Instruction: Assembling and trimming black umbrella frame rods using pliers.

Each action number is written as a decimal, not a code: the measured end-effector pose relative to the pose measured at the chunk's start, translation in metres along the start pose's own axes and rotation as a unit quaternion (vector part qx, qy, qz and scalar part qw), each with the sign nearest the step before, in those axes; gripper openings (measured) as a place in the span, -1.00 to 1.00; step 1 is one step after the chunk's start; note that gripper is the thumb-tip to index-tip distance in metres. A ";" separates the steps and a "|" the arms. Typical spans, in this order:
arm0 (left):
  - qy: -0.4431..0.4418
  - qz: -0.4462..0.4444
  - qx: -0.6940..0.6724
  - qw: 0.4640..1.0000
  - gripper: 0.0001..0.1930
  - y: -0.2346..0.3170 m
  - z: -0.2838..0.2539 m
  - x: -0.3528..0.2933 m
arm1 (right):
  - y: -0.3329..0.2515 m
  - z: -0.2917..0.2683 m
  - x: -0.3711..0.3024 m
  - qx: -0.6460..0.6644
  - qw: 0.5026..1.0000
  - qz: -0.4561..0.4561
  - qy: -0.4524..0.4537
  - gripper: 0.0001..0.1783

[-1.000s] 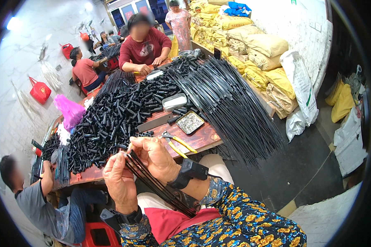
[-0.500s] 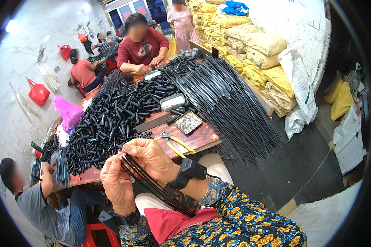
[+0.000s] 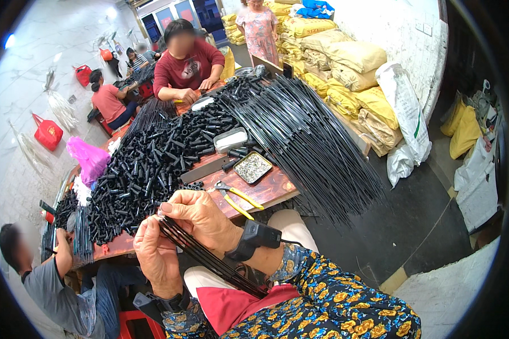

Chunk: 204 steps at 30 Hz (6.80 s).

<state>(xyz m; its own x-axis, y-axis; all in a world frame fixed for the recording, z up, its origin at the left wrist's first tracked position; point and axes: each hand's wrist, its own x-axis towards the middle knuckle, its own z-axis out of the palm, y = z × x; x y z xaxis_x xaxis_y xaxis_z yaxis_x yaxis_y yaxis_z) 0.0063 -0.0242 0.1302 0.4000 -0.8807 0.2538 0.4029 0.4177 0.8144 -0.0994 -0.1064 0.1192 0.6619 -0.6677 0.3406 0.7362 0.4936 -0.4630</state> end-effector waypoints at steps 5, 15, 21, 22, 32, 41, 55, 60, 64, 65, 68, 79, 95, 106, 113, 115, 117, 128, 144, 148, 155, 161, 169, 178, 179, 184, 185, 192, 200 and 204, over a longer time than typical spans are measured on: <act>0.010 -0.007 0.016 1.000 -0.85 0.001 0.002 0.001 | -0.002 -0.003 0.001 0.034 0.999 0.032 0.001 -0.85; 0.041 -0.003 -0.001 0.999 -0.84 0.001 0.005 -0.001 | 0.009 0.002 0.003 0.053 0.998 0.011 0.029 -0.80; 0.013 0.012 0.016 1.000 -0.85 0.000 0.002 0.001 | 0.010 0.007 0.004 0.039 0.999 0.003 0.035 -0.74; 0.016 0.009 0.020 1.000 -0.85 0.000 0.002 0.001 | 0.010 0.007 0.004 0.022 0.999 -0.001 0.033 -0.73; 0.020 0.023 0.040 0.999 -0.88 0.002 0.004 -0.001 | 0.013 0.007 0.006 -0.012 0.999 -0.022 0.028 -0.68; 0.034 0.018 0.020 0.999 -0.89 0.001 0.000 -0.002 | 0.005 -0.006 -0.007 -0.056 0.998 0.007 -0.030 -0.79; 0.005 0.019 0.048 0.999 -0.91 0.001 -0.005 0.002 | -0.006 -0.003 -0.013 -0.333 0.942 -0.042 -0.012 -0.82; 0.006 0.007 0.052 0.999 -0.90 -0.002 -0.008 0.005 | -0.008 -0.003 -0.011 -0.406 0.912 -0.061 0.008 -0.85; 0.012 -0.001 0.052 0.999 -0.86 -0.002 -0.003 0.003 | -0.006 0.000 -0.011 -0.402 0.912 -0.075 0.019 -0.88; 0.011 0.003 0.058 0.998 -0.85 -0.002 -0.003 0.003 | -0.005 0.000 -0.010 -0.382 0.921 -0.076 0.013 -0.89; -0.020 -0.006 0.060 0.998 -0.83 -0.001 0.002 0.003 | -0.007 0.001 -0.010 -0.317 0.946 -0.060 0.007 -0.90; -0.009 -0.011 0.045 0.999 -0.74 -0.005 0.001 0.006 | -0.020 -0.009 -0.006 -0.252 0.965 -0.026 -0.070 -0.79; -0.008 0.188 0.407 0.894 -0.54 -0.023 -0.021 0.008 | -0.032 -0.015 -0.014 -0.354 0.930 -0.097 -0.027 -0.69; 0.049 -0.035 0.148 0.987 -0.75 -0.027 0.037 0.011 | -0.045 -0.030 -0.021 -0.340 0.935 -0.101 -0.013 -0.69; 0.031 -0.021 0.142 0.989 -0.75 -0.025 0.039 0.007 | -0.047 -0.029 -0.022 -0.320 0.940 -0.113 -0.024 -0.70; 0.038 -0.026 0.130 0.990 -0.73 -0.025 0.039 0.009 | -0.047 -0.030 -0.018 -0.354 0.928 -0.114 -0.038 -0.70; 0.029 -0.037 0.132 0.990 -0.72 -0.023 0.041 0.008 | -0.046 -0.030 -0.018 -0.371 0.920 -0.124 -0.026 -0.70; 0.015 -0.054 0.161 0.985 -0.67 -0.016 0.025 0.010 | -0.039 -0.025 -0.017 -0.359 0.925 -0.127 -0.004 -0.68; -0.004 -0.018 0.140 0.990 -0.70 -0.017 0.050 0.001 | -0.038 -0.025 -0.016 -0.335 0.931 -0.147 -0.018 -0.77; 0.020 -0.004 0.145 0.989 -0.70 -0.019 0.048 -0.001 | -0.030 -0.021 -0.014 -0.298 0.941 -0.160 0.003 -0.75; -0.014 -0.023 0.139 0.990 -0.70 -0.015 0.046 -0.001 | -0.032 -0.028 -0.013 -0.346 0.926 -0.151 -0.021 -0.78; 0.012 -0.013 0.134 0.991 -0.71 -0.016 0.043 -0.001 | -0.035 -0.024 -0.016 -0.336 0.929 -0.151 -0.029 -0.80; -0.060 0.144 0.254 0.955 -0.67 -0.024 0.002 0.002 | -0.035 -0.017 -0.019 -0.343 0.924 -0.163 -0.036 -0.82; -0.054 -0.025 0.102 0.993 -0.67 -0.009 0.031 -0.003 | -0.029 -0.016 -0.017 -0.347 0.923 -0.162 -0.034 -0.78; -0.053 -0.026 0.102 0.993 -0.67 -0.011 0.031 -0.004 | -0.028 -0.017 -0.016 -0.346 0.924 -0.161 -0.033 -0.78; -0.027 -0.028 0.141 0.989 -0.66 -0.010 0.032 -0.002 | -0.028 -0.018 -0.015 -0.355 0.915 -0.189 -0.034 -0.75; -0.022 -0.022 0.145 0.989 -0.66 -0.010 0.031 -0.001 | -0.028 -0.017 -0.015 -0.355 0.915 -0.188 -0.034 -0.75; -0.051 0.028 0.166 0.984 -0.66 -0.014 0.031 -0.002 | -0.026 -0.012 -0.018 -0.314 0.929 -0.194 0.005 -0.74; -0.090 0.021 0.159 0.983 -0.65 -0.014 0.026 0.004 | -0.031 -0.015 -0.015 -0.360 0.918 -0.165 -0.020 -0.76; -0.053 -0.023 0.129 0.990 -0.70 -0.013 0.023 0.014 | -0.034 -0.011 -0.018 -0.334 0.931 -0.145 0.004 -0.80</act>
<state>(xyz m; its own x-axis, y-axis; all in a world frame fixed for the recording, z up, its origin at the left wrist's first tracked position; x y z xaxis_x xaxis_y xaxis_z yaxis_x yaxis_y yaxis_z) -0.0122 -0.0466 0.1349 0.2922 -0.9217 0.2551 0.1902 0.3174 0.9290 -0.1380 -0.1176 0.1197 0.4459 -0.7248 0.5251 0.6296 -0.1630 -0.7596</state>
